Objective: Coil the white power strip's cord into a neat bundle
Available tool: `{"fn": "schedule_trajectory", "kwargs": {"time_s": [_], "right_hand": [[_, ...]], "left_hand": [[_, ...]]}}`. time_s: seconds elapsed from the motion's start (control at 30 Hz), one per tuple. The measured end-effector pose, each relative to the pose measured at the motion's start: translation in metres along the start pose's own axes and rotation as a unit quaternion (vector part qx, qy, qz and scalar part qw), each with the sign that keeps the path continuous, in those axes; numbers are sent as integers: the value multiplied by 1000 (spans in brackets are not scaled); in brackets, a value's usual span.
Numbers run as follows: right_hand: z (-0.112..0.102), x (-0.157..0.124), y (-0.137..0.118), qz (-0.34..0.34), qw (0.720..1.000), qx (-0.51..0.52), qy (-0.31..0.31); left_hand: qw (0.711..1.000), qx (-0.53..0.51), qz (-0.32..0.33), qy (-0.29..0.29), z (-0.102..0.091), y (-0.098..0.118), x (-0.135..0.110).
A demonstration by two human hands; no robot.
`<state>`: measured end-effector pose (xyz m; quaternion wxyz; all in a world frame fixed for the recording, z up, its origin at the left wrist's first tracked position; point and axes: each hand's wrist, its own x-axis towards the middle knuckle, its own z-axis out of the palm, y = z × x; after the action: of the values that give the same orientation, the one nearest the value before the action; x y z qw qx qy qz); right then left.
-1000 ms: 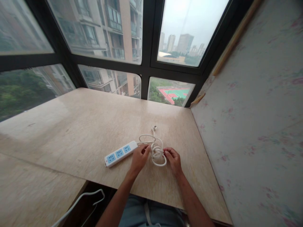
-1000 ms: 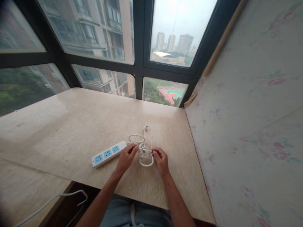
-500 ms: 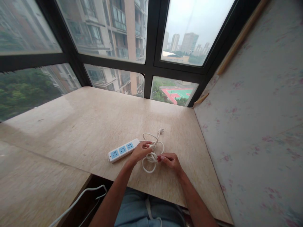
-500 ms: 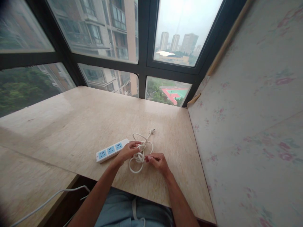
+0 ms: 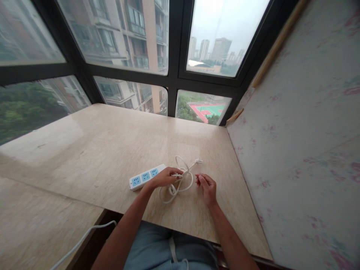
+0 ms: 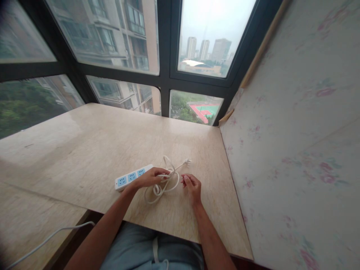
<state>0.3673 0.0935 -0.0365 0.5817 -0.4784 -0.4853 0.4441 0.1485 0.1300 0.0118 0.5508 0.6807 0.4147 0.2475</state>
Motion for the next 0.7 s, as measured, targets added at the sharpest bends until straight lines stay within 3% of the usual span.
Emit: {"fn": "schedule_trajectory", "kwargs": {"time_s": [0.13,0.4,0.53,0.7], "right_hand": [[-3,3,7,-17,997,-30,73],[2,3,4,-74,988,-133,-16],[3,2,-2,-93,985,-142,-27],[3,2,-4,-85,986,-144,-22]], "left_hand": [[998,59,14,-23,-5,3,10],[982,157,62,-82,-5,19,2],[975,215,55,-7,8,29,-3],[960,256,61,94,24,33,16]]}}
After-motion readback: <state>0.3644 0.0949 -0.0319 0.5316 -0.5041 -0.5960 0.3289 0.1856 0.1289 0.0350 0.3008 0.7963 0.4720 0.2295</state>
